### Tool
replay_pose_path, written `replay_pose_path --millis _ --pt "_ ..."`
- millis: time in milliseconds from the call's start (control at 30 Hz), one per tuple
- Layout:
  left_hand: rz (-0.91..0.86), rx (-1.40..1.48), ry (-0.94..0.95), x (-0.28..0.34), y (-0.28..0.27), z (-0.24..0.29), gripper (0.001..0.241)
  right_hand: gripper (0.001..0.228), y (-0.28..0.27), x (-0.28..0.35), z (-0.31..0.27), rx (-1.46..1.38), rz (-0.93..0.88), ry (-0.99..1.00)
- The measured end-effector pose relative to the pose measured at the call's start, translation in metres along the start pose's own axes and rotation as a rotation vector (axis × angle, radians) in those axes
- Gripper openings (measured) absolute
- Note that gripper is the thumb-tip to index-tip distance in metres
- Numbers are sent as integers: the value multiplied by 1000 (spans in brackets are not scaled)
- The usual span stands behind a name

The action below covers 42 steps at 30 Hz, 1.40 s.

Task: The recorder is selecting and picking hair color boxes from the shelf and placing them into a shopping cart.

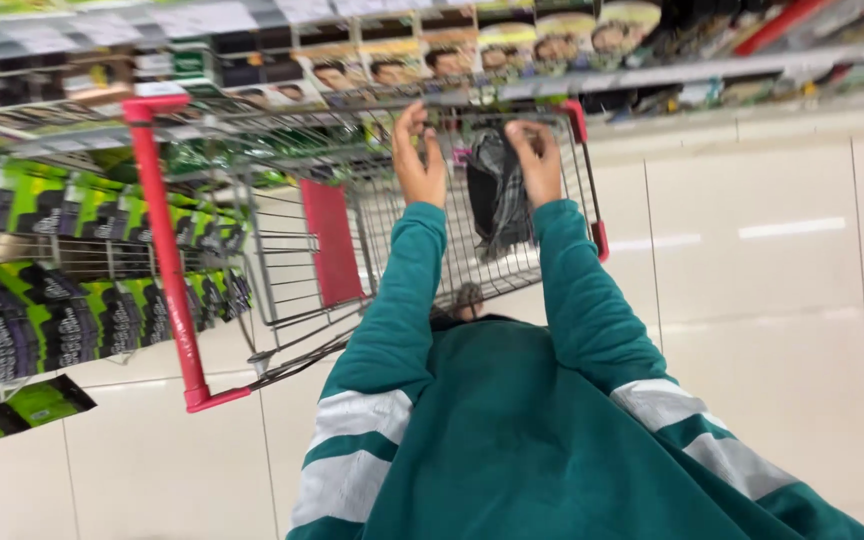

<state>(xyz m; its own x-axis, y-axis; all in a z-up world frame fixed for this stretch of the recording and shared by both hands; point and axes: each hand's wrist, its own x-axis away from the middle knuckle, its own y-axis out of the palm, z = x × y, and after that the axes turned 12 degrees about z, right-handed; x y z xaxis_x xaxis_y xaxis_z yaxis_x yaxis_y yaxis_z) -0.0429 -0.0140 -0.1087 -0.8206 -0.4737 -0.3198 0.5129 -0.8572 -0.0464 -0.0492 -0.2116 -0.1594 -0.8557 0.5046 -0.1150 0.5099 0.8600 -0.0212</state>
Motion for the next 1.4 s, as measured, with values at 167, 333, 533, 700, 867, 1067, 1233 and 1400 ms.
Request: replay_pose_path --millis 167,333,533,700,867,1067,1233,1400 --pt "-304 -44 -125 93 8 -117 43 77 -74 38 51 415 -55 347" --pt "-533 -102 -296 199 34 -223 41 106 -130 62 151 752 -141 500" --pt "-666 -90 -535 291 75 -339 41 108 -145 76 229 1007 -220 478" --pt "-668 -66 -506 355 101 -451 53 95 -141 85 254 888 -80 522" --pt "-669 -84 -801 299 99 -395 56 66 -120 65 186 709 -134 703" --pt "-480 -45 -1095 256 59 -350 67 47 -101 69 165 493 -140 743" --pt "-373 -158 -1117 219 27 -293 74 38 -53 88 89 427 -24 367" --pt "-170 86 -1051 181 6 -251 81 32 -2 97 -7 626 -226 -70"
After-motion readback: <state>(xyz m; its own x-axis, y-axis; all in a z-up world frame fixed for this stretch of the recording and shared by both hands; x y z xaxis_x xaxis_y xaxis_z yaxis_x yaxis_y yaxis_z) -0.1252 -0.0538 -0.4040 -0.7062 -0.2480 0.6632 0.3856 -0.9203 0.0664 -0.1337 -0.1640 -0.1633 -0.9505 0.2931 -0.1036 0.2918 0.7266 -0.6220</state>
